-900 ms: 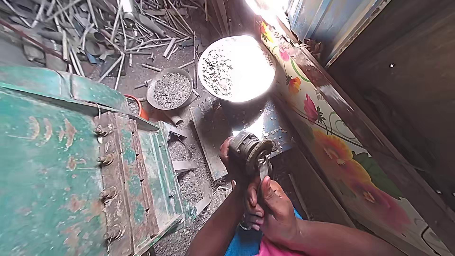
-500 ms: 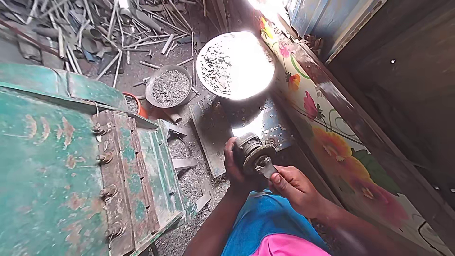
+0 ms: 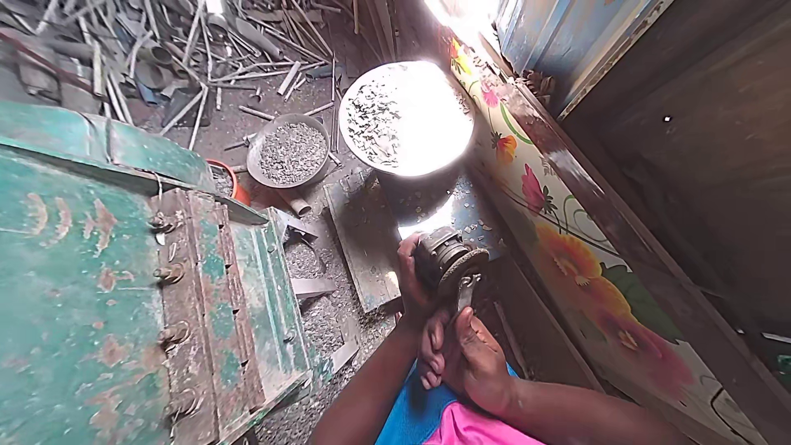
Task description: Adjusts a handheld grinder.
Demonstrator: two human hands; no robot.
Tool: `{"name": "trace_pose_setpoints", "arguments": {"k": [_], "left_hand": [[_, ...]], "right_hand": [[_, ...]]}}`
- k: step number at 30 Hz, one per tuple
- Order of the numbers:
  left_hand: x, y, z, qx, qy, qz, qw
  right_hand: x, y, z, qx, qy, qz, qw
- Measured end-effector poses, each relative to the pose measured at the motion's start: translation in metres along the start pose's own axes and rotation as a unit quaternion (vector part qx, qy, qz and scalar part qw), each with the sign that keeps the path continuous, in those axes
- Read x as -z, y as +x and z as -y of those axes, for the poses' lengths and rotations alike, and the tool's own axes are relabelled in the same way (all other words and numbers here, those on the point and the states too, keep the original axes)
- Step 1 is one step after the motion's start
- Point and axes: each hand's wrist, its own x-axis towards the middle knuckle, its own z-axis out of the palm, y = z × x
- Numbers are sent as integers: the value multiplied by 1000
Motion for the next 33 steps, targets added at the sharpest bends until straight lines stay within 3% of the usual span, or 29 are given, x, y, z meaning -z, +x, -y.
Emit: {"name": "trace_pose_setpoints", "arguments": {"k": [5,9,11,14,16,21,24,28,31,33], "left_hand": [[4,2,-1,-3,-9,-2,1000],[10,1,6,-29,37,5,999],[14,0,8,-34,40,20,998],[17,-2,8,-49,44,41,997],[19,-4,9,-58,47,53,996],[18,-10,6,-62,49,59,995],[15,-7,4,-58,54,55,995],[7,13,-6,38,49,74,995],[-5,45,1,122,64,103,985],[-13,65,14,178,70,120,974]], "right_hand": [[13,-2,23,-35,-138,-12,990],[32,-1,54,-34,-341,-15,939],[42,2,68,-4,-459,10,889],[57,3,92,65,-642,42,763],[62,4,107,91,-704,62,702],[64,9,125,115,-732,93,665],[62,9,121,186,-770,60,608],[51,24,110,279,-844,-45,455],[49,57,118,264,-894,-87,350],[52,81,129,225,-921,-97,302]]}}
